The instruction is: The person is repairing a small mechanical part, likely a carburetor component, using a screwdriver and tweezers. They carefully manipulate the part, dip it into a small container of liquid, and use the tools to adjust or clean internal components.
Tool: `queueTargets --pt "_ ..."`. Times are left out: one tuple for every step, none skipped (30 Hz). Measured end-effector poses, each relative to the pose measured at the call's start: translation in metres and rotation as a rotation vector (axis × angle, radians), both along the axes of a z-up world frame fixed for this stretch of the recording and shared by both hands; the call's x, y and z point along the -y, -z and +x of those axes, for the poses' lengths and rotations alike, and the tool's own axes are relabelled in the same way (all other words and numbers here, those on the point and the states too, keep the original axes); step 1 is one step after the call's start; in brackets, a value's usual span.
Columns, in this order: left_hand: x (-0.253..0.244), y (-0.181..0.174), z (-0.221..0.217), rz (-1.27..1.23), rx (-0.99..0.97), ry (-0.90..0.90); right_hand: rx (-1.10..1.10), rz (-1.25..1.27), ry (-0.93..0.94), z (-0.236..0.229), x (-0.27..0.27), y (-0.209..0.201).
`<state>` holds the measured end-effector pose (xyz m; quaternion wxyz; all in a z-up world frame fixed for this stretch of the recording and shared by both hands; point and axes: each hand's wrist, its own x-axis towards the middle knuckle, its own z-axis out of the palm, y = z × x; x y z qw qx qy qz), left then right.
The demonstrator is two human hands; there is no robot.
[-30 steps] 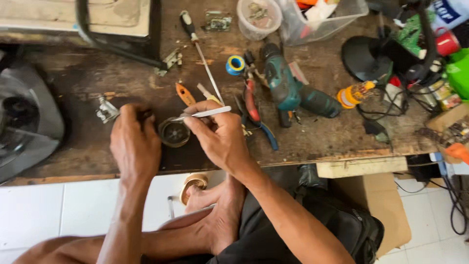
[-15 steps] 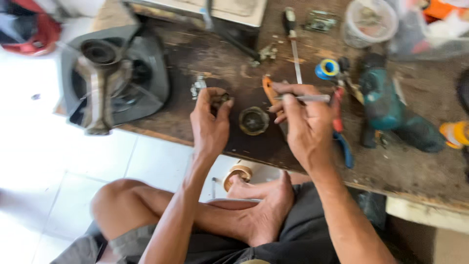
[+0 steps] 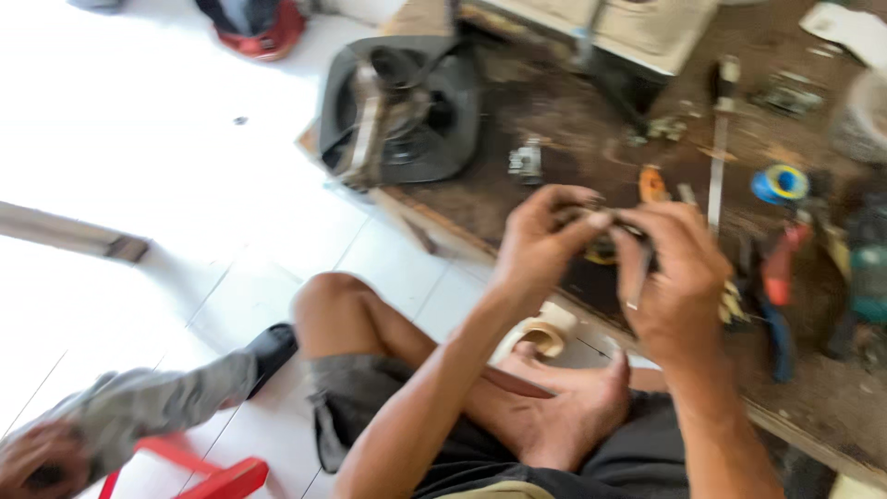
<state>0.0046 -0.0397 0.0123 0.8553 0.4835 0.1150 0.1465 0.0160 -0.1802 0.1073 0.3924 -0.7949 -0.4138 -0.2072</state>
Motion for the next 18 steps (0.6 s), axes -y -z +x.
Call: queueTargets --pt "0.002 0.003 -0.002 0.008 -0.001 -0.027 -0.001 0.008 -0.027 -0.003 0.002 0.002" --pt "0.004 0.007 -0.003 -0.037 0.016 -0.006 0.023 -0.009 -0.021 -0.005 0.003 0.004" --pt "0.008 0.01 -0.003 -0.085 0.036 0.022 0.049 -0.028 -0.007 -0.007 0.007 0.006" --pt "0.007 0.007 -0.007 -0.08 0.037 0.003 0.05 -0.023 -0.027 -0.009 0.007 0.007" --pt "0.008 0.004 -0.011 -0.108 0.027 0.032 0.068 -0.031 -0.026 -0.012 0.009 0.008" --pt "0.01 0.002 -0.013 -0.135 0.016 0.062 0.086 -0.039 -0.024 -0.013 0.01 0.01" --pt "0.012 0.003 -0.014 -0.133 0.015 0.049 0.085 -0.036 -0.037 -0.015 0.014 0.014" --pt "0.014 0.005 -0.014 -0.117 0.017 0.059 0.096 -0.06 -0.004 -0.015 0.017 0.019" --pt "0.016 0.007 -0.013 -0.099 0.02 0.072 0.11 -0.082 0.031 -0.015 0.021 0.024" --pt "0.014 0.003 -0.014 -0.095 0.021 0.062 0.111 -0.078 0.021 -0.015 0.021 0.024" --pt "0.014 0.0 -0.017 -0.058 0.004 0.085 0.113 -0.075 0.028 -0.016 0.022 0.024" --pt "0.014 -0.004 -0.018 -0.022 -0.014 0.108 0.115 -0.072 0.034 -0.016 0.023 0.024" --pt "0.015 -0.002 -0.018 -0.023 -0.016 0.106 0.113 -0.074 0.032 -0.018 0.026 0.022" --pt "0.017 0.0 -0.018 0.034 0.0 0.073 0.08 -0.079 0.062 -0.02 0.028 0.021" --pt "0.017 0.002 -0.015 0.094 0.019 0.041 0.05 -0.081 0.094 -0.021 0.029 0.019" --pt "0.011 -0.011 -0.022 0.096 0.02 0.041 0.051 -0.079 0.094 -0.021 0.032 0.021" --pt "0.005 -0.024 -0.029 0.238 -0.025 0.035 0.045 -0.074 0.108 -0.022 0.037 0.022" --pt "0.0 -0.037 -0.036 0.38 -0.07 0.028 0.04 -0.069 0.122 -0.023 0.041 0.024"
